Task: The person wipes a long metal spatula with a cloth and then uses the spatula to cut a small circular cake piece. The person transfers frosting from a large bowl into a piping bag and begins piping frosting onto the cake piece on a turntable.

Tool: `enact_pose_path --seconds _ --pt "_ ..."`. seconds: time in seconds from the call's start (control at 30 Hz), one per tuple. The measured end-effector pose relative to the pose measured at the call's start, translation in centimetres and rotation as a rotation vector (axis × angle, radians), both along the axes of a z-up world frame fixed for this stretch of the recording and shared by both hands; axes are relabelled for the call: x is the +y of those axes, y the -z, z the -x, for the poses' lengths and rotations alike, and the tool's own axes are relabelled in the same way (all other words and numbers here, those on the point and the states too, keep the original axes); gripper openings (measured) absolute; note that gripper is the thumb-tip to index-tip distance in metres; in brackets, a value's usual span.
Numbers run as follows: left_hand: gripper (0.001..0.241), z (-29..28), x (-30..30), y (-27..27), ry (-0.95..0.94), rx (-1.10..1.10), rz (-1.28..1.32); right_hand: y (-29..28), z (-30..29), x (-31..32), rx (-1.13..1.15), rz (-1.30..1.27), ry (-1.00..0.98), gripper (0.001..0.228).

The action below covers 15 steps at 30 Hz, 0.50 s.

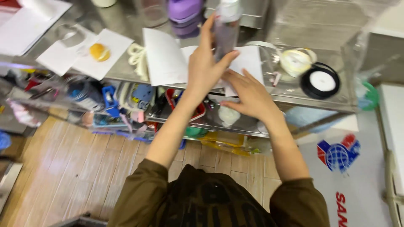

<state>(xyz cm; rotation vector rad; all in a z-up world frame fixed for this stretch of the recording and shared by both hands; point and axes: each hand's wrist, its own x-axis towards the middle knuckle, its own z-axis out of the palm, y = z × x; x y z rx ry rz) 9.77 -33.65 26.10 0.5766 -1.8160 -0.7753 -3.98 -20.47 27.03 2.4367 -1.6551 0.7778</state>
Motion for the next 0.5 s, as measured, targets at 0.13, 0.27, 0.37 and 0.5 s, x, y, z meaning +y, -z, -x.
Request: enact_pose_path --seconds 0.13,0.27,0.37,0.5 --pt "0.093 1.4 0.3 1.5 0.085 -0.014 -0.051 0.8 0.8 1.5 -0.139 0.346 -0.009 0.032" --pt "0.092 3.1 0.4 2.1 0.025 -0.140 0.018 2.5 1.8 5.8 -0.122 0.494 -0.012 0.016" --pt "0.100 3.1 0.8 1.1 0.040 -0.219 -0.163 5.0 2.5 10.0 -0.086 0.462 0.070 0.012" --pt "0.104 0.7 3.6 0.8 -0.032 -0.046 0.236 10.4 2.8 17.7 -0.186 0.319 0.360 0.013"
